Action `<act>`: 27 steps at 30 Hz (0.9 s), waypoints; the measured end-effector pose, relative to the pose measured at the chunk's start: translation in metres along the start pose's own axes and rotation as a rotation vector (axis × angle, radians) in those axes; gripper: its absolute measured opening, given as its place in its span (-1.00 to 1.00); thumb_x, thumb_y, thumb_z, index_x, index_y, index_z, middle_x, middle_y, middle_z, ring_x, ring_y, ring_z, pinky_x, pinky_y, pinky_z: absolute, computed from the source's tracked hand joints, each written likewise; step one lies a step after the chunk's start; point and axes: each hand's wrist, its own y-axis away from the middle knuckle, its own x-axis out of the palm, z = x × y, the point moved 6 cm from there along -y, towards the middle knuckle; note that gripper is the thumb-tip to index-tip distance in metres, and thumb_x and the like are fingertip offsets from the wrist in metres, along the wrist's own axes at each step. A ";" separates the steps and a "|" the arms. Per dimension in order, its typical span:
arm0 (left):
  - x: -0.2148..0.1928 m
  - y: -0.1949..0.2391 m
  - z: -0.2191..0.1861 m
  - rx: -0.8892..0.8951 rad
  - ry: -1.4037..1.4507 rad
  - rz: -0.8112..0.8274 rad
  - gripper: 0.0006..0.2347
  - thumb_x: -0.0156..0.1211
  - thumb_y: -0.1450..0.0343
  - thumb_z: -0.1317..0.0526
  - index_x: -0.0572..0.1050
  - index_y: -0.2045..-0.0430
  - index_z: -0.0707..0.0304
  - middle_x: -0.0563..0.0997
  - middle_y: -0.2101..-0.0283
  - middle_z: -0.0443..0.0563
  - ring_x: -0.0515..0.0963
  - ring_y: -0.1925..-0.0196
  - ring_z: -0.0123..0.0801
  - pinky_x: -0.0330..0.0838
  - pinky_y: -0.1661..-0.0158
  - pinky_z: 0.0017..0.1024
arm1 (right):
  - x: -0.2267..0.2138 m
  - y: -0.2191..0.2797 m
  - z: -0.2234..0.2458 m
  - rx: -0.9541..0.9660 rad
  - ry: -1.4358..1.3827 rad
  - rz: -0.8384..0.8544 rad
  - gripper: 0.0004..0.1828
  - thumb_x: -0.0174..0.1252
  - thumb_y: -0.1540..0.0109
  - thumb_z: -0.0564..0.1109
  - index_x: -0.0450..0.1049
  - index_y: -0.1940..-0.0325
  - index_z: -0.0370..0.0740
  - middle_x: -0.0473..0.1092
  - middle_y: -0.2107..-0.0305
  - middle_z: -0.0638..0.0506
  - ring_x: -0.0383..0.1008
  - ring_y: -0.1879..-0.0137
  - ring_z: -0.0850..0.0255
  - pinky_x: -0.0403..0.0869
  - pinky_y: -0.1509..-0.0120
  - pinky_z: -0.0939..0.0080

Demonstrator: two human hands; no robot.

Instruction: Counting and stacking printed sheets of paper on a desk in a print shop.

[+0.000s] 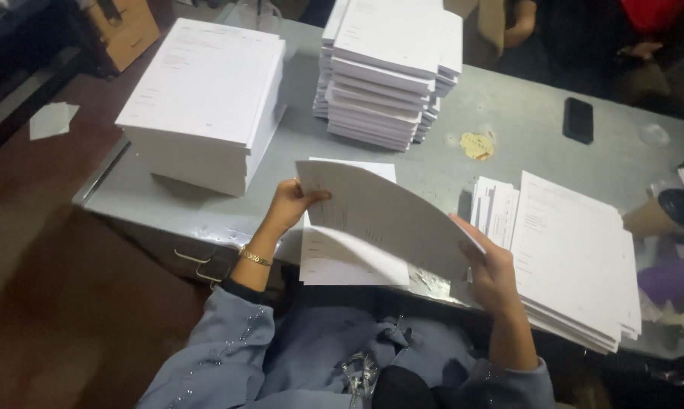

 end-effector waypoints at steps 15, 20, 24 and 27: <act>0.047 0.025 0.003 -0.093 -0.030 0.044 -0.68 0.39 -0.37 0.04 0.63 0.12 0.25 0.70 0.11 0.17 0.64 -0.03 -0.03 0.41 -0.06 -0.16 | 0.051 0.036 -0.104 0.357 -0.149 -0.380 -0.68 0.39 -0.21 -0.01 0.52 0.05 -0.16 0.53 0.31 -0.01 0.51 0.16 0.22 0.47 -0.05 0.08; 0.041 0.035 -0.004 -0.086 -0.081 0.097 -0.76 0.34 -0.38 -0.02 0.67 0.37 0.14 0.71 0.37 -0.01 0.65 0.31 -0.32 0.43 0.12 -0.31 | 0.072 0.056 -0.191 0.674 -0.069 -0.338 -0.46 0.44 -0.16 0.22 0.59 0.01 -0.23 0.57 0.23 -0.11 0.56 0.01 0.06 0.46 -0.04 -0.03; 0.049 0.022 0.009 0.058 -0.149 0.138 -0.73 0.29 -0.43 0.04 0.66 0.40 0.31 0.70 0.40 0.18 0.67 0.32 -0.15 0.45 0.20 -0.25 | 0.044 0.048 -0.165 0.305 0.002 -0.436 -0.84 0.33 -0.25 -0.09 0.57 0.38 -0.18 0.50 0.57 0.00 0.40 0.38 0.30 0.43 0.17 0.12; 0.062 0.031 -0.007 0.158 -0.170 0.241 -0.76 0.32 -0.39 0.12 0.63 0.48 0.41 0.69 0.46 0.23 0.60 0.39 -0.18 0.43 0.25 -0.19 | -0.021 0.053 -0.168 0.512 -0.138 -0.481 -0.75 0.39 -0.20 -0.09 0.61 0.16 -0.31 0.50 0.46 -0.15 0.41 0.23 0.15 0.45 0.06 0.04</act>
